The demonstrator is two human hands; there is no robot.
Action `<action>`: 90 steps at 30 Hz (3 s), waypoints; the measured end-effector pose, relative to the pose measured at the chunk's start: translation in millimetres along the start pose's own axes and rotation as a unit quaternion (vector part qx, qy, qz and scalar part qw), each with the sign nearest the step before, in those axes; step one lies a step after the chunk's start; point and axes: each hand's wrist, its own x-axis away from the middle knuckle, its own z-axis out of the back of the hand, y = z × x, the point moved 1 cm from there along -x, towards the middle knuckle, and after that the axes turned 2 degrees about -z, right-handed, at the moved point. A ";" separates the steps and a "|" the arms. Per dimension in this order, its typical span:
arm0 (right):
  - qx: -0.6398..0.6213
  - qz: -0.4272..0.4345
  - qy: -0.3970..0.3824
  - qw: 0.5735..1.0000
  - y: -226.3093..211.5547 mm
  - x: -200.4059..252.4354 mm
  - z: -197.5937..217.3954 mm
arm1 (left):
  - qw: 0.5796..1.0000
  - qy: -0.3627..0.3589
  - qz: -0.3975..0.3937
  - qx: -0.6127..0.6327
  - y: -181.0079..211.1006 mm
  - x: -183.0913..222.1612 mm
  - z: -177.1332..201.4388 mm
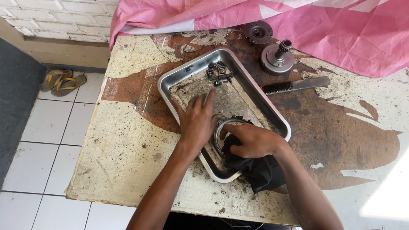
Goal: Cleaning a clutch housing and gear assembly with a rag inside a metal tray.
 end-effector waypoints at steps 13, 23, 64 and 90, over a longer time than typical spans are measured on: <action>-0.023 -0.020 0.004 1.000 4.2 -6.3 -7.8 | 0.984 -0.023 -0.010 0.178 14.7 106.4 1.2; 0.011 -0.007 -0.003 1.000 -7.0 -0.1 -8.3 | 0.995 0.028 -0.028 0.095 4.8 86.1 -4.0; 0.019 0.024 -0.008 0.999 -4.5 -3.2 -10.3 | 0.999 0.010 -0.038 0.019 -14.8 74.3 -5.2; 0.066 -0.061 0.135 0.987 -15.7 -21.6 -27.6 | 0.984 -0.066 -0.096 0.131 -12.4 78.6 14.4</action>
